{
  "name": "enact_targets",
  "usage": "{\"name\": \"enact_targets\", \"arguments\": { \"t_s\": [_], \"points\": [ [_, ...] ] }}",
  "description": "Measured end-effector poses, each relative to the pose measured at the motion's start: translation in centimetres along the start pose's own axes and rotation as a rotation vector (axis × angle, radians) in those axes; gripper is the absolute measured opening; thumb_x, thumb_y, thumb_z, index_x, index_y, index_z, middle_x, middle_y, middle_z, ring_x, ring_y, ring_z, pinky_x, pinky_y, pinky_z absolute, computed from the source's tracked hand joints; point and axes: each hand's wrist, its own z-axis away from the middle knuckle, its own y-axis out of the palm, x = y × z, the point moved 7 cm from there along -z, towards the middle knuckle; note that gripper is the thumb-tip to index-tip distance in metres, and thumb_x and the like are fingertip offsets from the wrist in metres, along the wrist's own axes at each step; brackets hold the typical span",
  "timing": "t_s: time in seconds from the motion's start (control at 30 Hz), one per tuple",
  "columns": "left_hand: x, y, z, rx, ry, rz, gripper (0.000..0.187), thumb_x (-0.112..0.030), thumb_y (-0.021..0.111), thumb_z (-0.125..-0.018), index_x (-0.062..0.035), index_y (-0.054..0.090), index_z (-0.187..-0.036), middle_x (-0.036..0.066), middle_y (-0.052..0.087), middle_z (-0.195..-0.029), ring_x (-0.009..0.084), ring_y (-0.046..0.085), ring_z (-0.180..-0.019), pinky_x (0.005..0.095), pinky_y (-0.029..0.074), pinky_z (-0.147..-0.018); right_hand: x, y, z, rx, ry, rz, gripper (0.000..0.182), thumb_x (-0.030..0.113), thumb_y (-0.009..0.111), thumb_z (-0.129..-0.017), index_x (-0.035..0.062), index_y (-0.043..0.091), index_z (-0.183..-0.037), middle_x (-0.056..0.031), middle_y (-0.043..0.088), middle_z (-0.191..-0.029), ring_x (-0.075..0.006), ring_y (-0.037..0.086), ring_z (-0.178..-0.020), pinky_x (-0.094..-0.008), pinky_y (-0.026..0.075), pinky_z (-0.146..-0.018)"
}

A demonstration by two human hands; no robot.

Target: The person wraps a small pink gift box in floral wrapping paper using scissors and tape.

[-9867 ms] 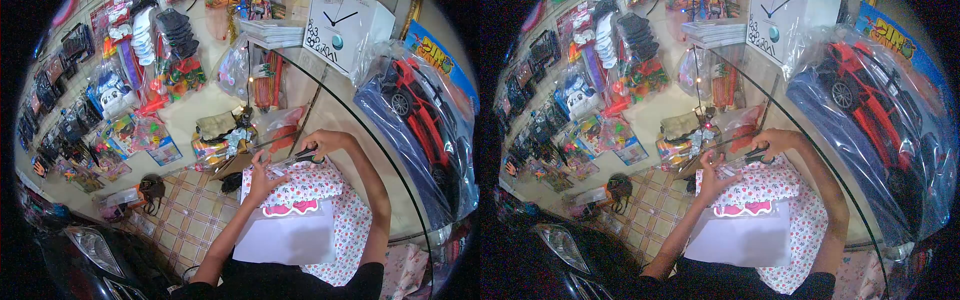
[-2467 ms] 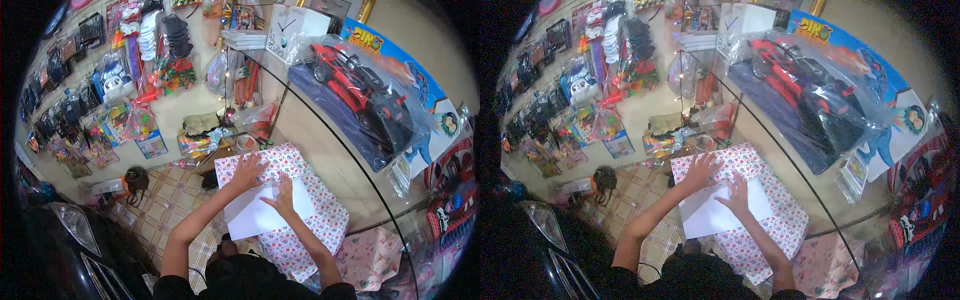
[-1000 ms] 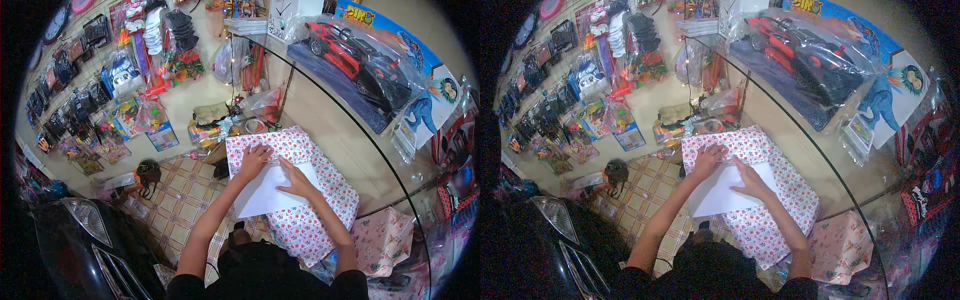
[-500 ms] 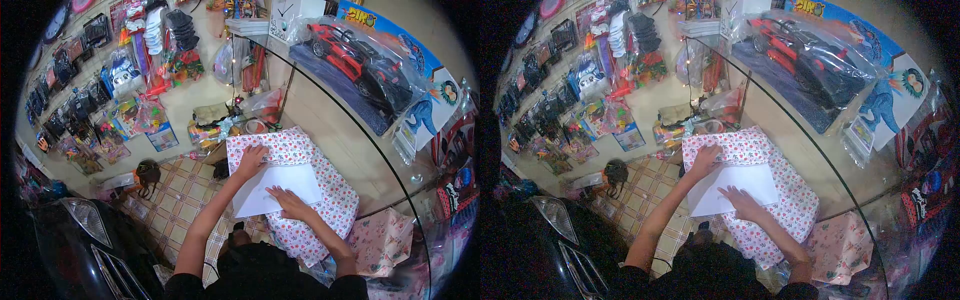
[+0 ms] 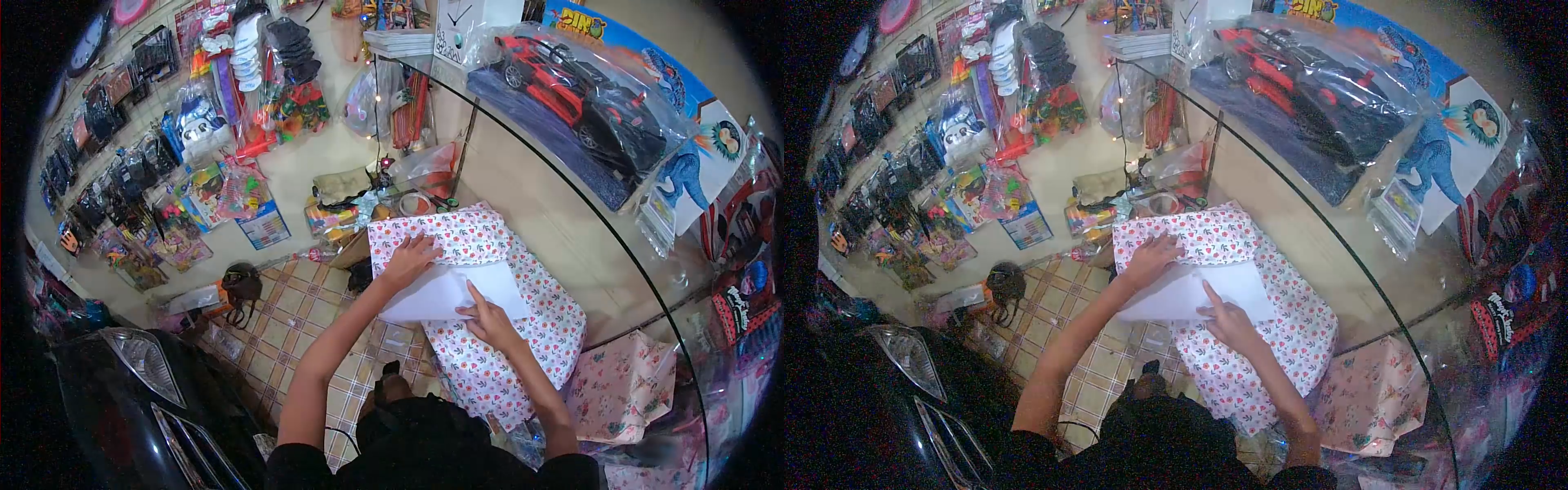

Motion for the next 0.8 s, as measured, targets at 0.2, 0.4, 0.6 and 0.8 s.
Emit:
{"name": "enact_targets", "arguments": {
  "t_s": [0.2, 0.4, 0.6, 0.8],
  "points": [
    [0.6, -0.2, -0.1, 0.054, 0.023, 0.082, 0.043, -0.021, 0.071, -0.074, -0.0214, 0.059, -0.115, 0.009, 0.053, -0.126, 0.0351, 0.049, -0.122, 0.0476, 0.045, -0.097, 1.6, -2.1, -1.6, 0.068, 0.005, 0.077, 0.083, 0.006, 0.058, -0.080, 0.0066, 0.010, -0.149, -0.0129, 0.069, -0.103, -0.0351, 0.063, -0.093, -0.0405, 0.048, -0.087],
    [0.8, -2.0, 0.0, 0.180, 0.047, 0.179, 0.040, -0.027, 0.068, -0.080, -0.0262, 0.060, -0.118, 0.007, 0.051, -0.128, 0.0330, 0.048, -0.123, 0.0484, 0.043, -0.095, 2.4, -4.0, -3.0, 0.061, -0.041, 0.138, 0.081, 0.010, 0.058, -0.085, 0.0014, 0.009, -0.149, -0.0118, 0.070, -0.101, -0.0326, 0.063, -0.095, -0.0388, 0.047, -0.088],
    [2.6, -1.0, 0.3, 0.343, 0.106, 0.208, 0.035, -0.039, 0.050, -0.091, -0.0279, 0.055, -0.124, 0.005, 0.054, -0.125, 0.0276, 0.047, -0.121, 0.0509, 0.041, -0.089, 4.2, -6.4, -5.6, -0.050, -0.164, 0.139, 0.074, 0.012, 0.055, -0.088, 0.0082, 0.014, -0.149, -0.0170, 0.068, -0.091, -0.0347, 0.064, -0.079, -0.0426, 0.049, -0.077],
    [4.2, -1.7, -1.2, 0.679, -0.283, 0.499, 0.070, -0.060, 0.011, -0.096, -0.0156, 0.045, -0.138, 0.007, 0.053, -0.131, 0.0278, 0.044, -0.126, 0.0585, 0.023, -0.104, 4.0, -7.7, -10.1, -0.091, -0.207, 0.260, 0.075, 0.013, 0.058, -0.088, 0.0115, 0.015, -0.150, -0.0141, 0.068, -0.087, -0.0333, 0.064, -0.081, -0.0420, 0.048, -0.084]
  ]
}}
